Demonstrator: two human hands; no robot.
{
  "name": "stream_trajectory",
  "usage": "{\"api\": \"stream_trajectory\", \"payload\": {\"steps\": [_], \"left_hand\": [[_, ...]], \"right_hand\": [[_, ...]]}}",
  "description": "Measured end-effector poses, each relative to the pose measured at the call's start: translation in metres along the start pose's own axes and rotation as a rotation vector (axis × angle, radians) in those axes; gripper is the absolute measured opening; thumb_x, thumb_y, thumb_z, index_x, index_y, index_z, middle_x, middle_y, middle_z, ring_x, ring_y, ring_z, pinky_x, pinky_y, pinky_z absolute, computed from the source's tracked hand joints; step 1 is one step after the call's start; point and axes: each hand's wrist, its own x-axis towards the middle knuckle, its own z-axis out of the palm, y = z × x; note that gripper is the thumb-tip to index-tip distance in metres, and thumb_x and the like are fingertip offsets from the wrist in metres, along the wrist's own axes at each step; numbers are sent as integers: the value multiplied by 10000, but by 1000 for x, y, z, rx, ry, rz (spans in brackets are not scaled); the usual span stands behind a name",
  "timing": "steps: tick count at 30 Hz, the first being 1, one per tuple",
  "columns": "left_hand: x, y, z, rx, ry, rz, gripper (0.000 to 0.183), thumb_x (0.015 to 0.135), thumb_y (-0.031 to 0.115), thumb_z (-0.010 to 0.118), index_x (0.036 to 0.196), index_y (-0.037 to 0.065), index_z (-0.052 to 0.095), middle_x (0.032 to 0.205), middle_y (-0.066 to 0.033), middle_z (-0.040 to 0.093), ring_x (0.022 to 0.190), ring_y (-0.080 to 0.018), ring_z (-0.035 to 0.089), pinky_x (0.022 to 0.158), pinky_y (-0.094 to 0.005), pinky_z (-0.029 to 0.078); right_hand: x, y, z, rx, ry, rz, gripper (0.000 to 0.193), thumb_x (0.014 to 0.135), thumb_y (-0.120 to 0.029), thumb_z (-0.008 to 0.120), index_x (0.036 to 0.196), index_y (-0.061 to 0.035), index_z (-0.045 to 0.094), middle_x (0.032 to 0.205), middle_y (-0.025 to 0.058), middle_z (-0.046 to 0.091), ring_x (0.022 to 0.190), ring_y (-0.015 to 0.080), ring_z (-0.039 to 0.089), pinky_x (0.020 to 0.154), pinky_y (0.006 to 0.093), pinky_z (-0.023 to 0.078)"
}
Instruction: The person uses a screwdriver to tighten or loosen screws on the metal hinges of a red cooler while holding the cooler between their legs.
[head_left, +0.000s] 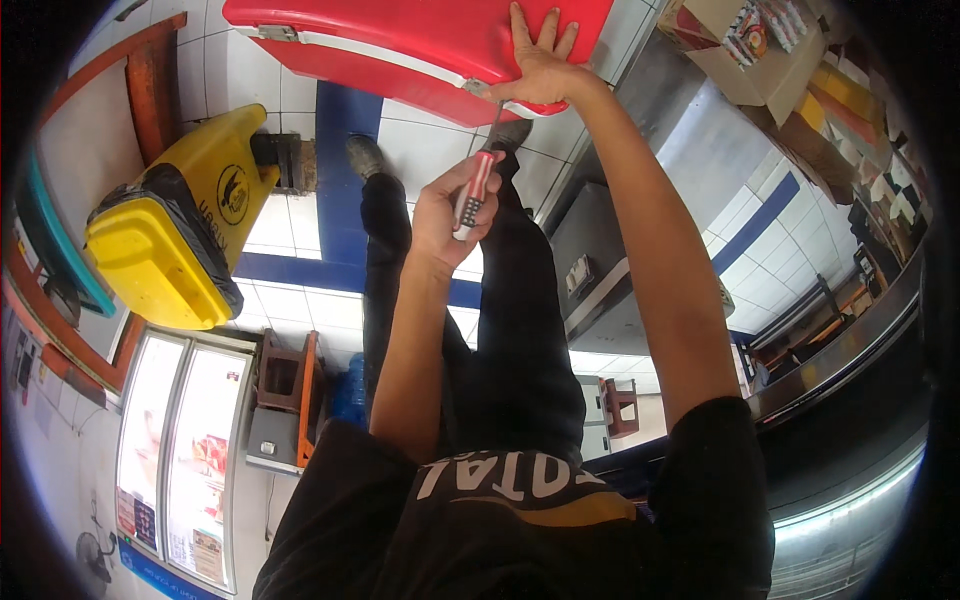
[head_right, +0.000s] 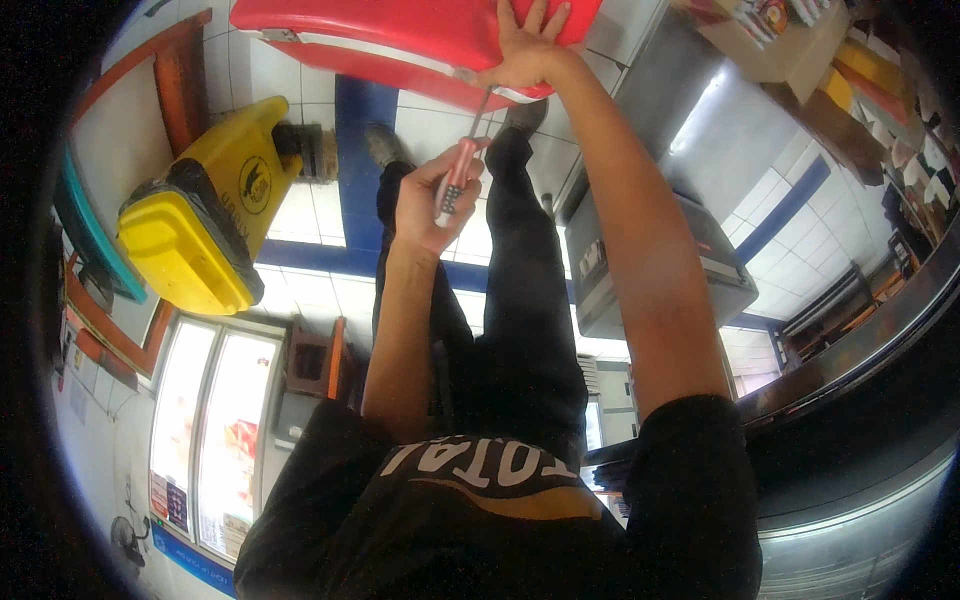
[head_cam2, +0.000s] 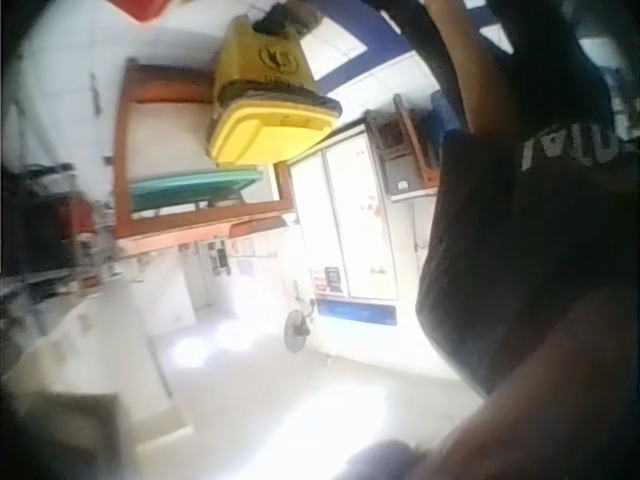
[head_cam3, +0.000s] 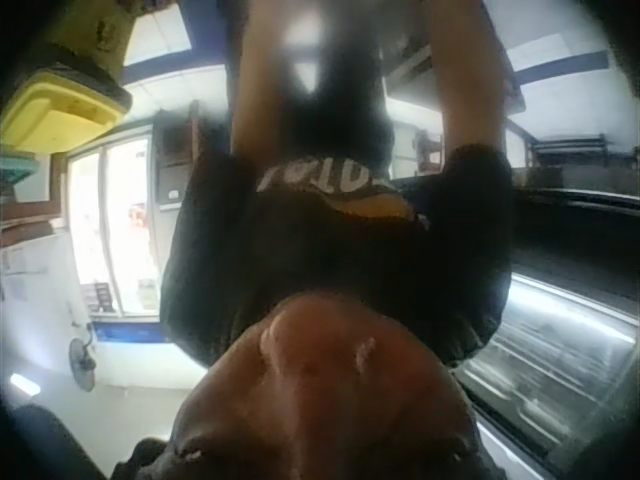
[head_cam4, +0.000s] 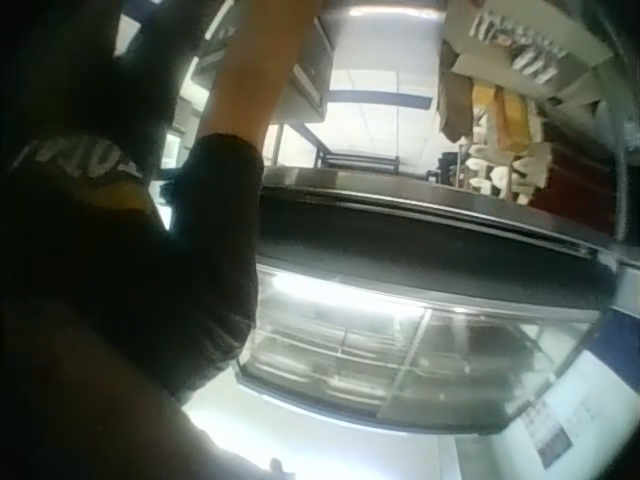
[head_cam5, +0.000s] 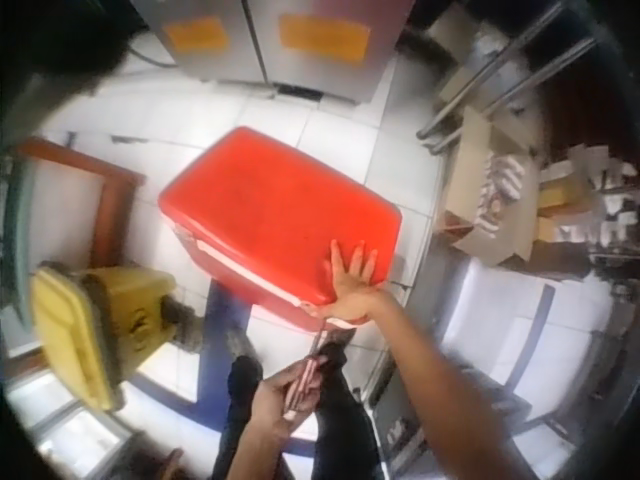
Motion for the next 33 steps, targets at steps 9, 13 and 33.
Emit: {"api": "stream_trajectory", "payload": {"steps": [9, 13, 33], "left_hand": [[11, -18, 28, 1159, 598, 531, 257, 915, 135, 665, 1114, -28, 668, 812, -131, 688, 634, -254, 653, 582, -365, 501], [9, -10, 30, 284, 412, 216, 300, 1018, 276, 570, 985, -14, 643, 763, -73, 627, 534, -133, 521, 463, -273, 376], [10, -22, 27, 669, 487, 355, 389, 1019, 263, 665, 1275, -29, 680, 717, -10, 569, 498, -44, 474, 415, -213, 338]], "right_hand": [[0, 9, -15, 87, -21, 14, 1502, 645, -877, 686, 1623, -123, -169, 1599, 386, -245, 1462, 581, -258, 1156, 748, 14], [0, 9, -11, 95, 14, 14, 1509, 632, -865, 708, 1624, -150, -176, 1604, 381, -241, 1472, 577, -242, 1150, 758, 23], [17, 25, -14, -34, 5, -69, 1452, 677, -808, 724, 1638, -95, -99, 1603, 391, -227, 1466, 590, -237, 1202, 670, 10]]}}
